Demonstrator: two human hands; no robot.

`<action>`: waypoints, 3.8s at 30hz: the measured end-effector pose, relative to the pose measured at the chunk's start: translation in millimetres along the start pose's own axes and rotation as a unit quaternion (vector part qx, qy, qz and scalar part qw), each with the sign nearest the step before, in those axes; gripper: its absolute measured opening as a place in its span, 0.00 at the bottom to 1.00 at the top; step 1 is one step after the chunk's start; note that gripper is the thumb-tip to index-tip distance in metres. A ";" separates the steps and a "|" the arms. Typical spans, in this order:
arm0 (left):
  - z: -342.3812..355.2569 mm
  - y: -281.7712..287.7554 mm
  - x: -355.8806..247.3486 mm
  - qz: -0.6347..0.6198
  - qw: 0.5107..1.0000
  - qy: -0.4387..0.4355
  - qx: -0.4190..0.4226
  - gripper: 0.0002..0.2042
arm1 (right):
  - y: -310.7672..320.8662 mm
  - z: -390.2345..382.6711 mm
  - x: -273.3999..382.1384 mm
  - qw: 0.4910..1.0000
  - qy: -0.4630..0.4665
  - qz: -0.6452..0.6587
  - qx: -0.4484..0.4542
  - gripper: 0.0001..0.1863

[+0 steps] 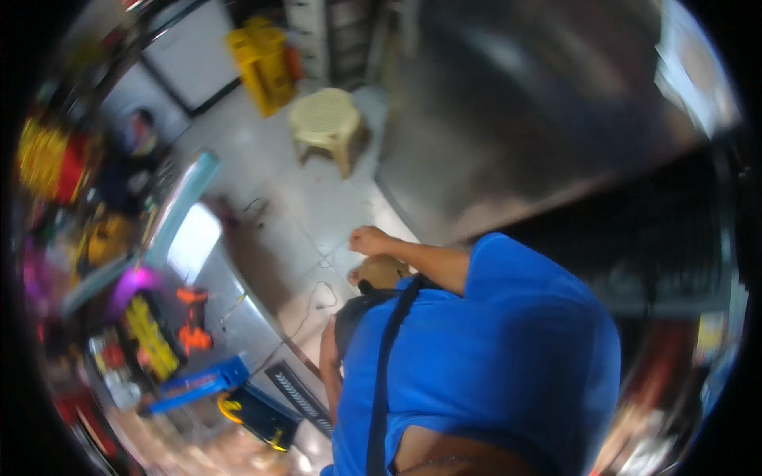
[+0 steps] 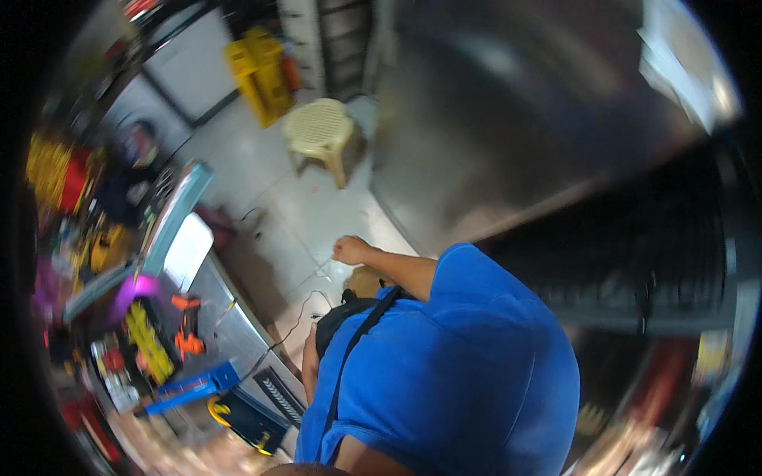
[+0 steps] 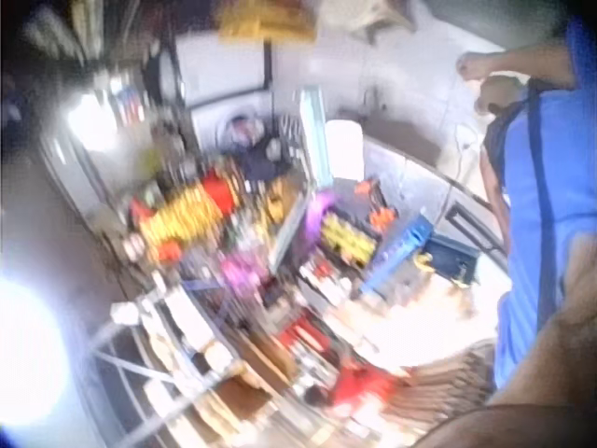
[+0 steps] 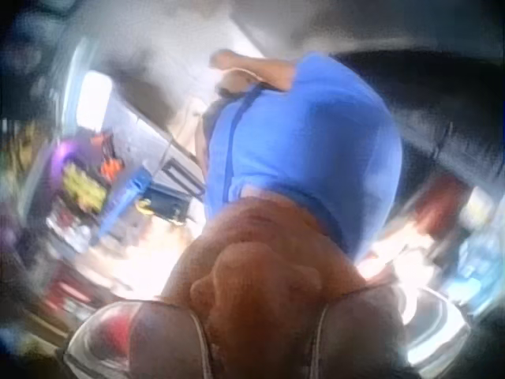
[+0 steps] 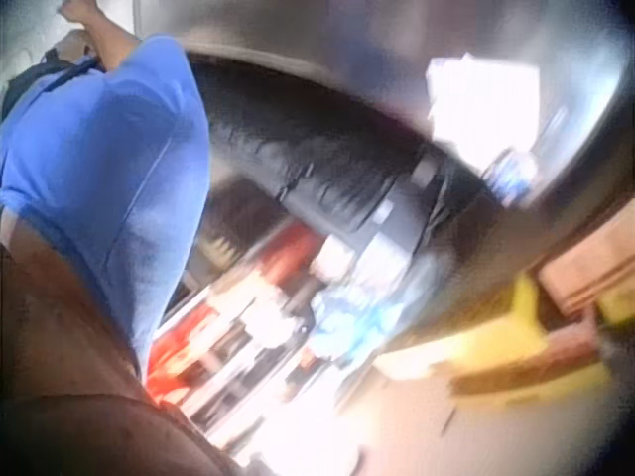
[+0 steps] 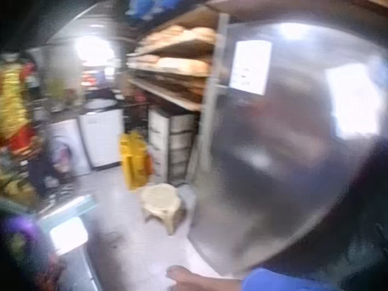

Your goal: The person cuts a piece of light blue corrugated material using orange-handled shears. They then move to a counter, place the material into a blue plastic folder, and close it. Finally, they pick up a black textured object and place it on a shelf.

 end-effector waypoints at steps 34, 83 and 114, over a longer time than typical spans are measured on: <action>117.5 -218.7 -36.5 0.522 0.554 -0.182 0.623 0.26 | 319.2 -207.7 104.3 0.786 0.267 0.376 -0.411 0.21; 461.6 -207.8 -257.8 0.520 0.199 -0.023 0.830 0.29 | 123.7 -266.6 370.9 0.119 -0.176 -0.108 -0.971 0.19; 469.1 -242.5 -265.3 0.491 0.559 -0.125 0.656 0.27 | 497.8 -53.0 29.5 0.542 -0.180 -0.205 -0.794 0.15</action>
Point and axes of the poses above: each hand's wrist, its own z-axis towards the middle knuckle, its own y-axis out of the back of the hand, x = y × z, the point moved 4 cm from there along z, towards the middle knuckle, and after that the axes turned 15 degrees about -y, right-handed, at the moved point
